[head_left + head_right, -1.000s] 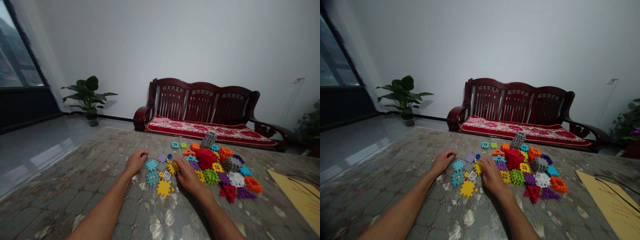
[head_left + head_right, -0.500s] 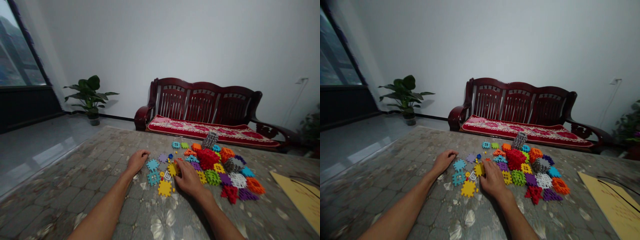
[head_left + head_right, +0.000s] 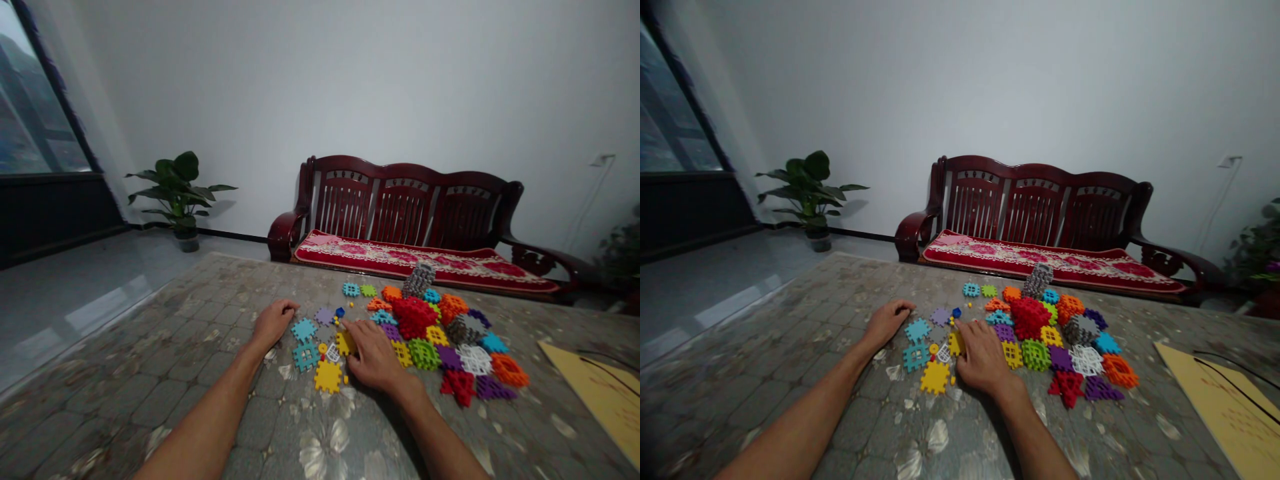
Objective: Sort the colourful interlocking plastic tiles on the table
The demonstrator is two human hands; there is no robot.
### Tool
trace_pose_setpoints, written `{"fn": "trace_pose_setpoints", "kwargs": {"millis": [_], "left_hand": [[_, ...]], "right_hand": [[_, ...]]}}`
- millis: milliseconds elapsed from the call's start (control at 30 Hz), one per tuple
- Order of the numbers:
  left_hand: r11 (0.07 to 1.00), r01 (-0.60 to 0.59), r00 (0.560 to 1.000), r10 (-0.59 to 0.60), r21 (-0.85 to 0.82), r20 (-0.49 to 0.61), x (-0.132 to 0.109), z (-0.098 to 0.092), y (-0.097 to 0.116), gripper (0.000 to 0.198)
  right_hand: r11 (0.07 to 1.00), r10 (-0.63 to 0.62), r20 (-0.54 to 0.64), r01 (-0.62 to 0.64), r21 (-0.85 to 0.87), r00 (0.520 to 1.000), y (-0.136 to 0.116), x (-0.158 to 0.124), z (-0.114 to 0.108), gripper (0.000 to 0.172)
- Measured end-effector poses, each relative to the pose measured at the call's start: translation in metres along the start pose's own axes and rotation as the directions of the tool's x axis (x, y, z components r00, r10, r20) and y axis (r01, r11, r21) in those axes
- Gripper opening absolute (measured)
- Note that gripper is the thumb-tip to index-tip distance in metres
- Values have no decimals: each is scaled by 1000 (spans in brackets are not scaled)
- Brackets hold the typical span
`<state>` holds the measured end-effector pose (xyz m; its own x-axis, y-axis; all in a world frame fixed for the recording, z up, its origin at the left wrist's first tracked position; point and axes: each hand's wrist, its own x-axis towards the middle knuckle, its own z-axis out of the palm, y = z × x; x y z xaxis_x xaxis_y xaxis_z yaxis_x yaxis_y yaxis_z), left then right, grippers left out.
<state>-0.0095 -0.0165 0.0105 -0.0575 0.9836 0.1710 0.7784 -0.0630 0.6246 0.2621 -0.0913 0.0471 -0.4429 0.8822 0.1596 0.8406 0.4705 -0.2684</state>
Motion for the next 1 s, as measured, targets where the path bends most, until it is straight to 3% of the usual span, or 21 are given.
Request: {"fn": "trace_pose_setpoints", "kwargs": {"millis": [300,533,833,1000], "left_hand": [[1000,6,1000,-6,3,-3,-1,-1,2,26],[1000,-7,1000,7,17,-5,0,-1,0,26],[1000,7,1000,-7,1,0,-4,-4,6,27],[1000,5,1000,-5,4,-4,-3,-4,5,27]], "right_hand": [[996,-75,16,75,46,997,1,0,1,72],[998,-60,-5,60,29,998,0,-1,1,65],[999,-36,21,36,16,999,0,-1,-7,73],[1000,-8,24,9,-18,1000,-5,-3,-9,63]]}}
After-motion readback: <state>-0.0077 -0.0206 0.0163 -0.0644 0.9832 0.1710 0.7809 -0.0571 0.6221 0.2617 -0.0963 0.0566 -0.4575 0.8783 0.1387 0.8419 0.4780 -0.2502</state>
